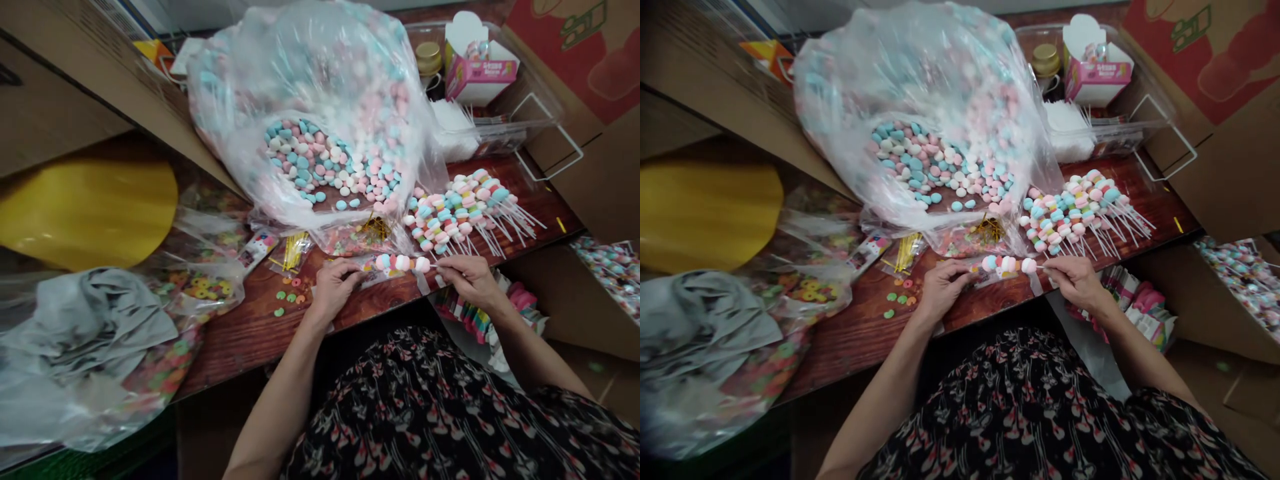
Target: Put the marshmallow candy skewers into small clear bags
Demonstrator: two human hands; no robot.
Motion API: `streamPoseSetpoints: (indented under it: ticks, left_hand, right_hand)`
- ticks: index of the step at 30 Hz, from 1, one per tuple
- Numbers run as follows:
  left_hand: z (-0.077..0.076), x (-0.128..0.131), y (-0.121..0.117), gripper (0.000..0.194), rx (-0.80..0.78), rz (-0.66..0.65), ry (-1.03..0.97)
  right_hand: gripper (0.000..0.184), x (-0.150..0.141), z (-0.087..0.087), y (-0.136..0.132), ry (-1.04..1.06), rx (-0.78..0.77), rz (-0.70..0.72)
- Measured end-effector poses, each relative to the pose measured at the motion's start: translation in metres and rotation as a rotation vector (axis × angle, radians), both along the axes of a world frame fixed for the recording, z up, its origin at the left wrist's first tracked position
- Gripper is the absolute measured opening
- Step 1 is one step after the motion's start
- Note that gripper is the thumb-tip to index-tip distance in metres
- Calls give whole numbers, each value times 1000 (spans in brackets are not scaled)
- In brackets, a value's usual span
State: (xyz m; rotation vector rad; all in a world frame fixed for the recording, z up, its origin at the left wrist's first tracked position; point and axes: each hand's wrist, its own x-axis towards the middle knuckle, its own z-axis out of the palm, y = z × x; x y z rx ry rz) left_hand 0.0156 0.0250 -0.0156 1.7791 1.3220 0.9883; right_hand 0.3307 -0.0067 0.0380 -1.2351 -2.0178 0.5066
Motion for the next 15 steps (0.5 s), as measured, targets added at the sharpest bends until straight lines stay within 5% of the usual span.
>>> streamPoseSetpoints:
  ticks: [10,15]
  left_hand:
    - [2,1,0,7,138,-82,59]
    - [0,-1,0,8,192,-159,143]
  right_hand:
    - [22,-10,38,18,-642,248,240]
    - [19,-28,44,23,-666,320,292]
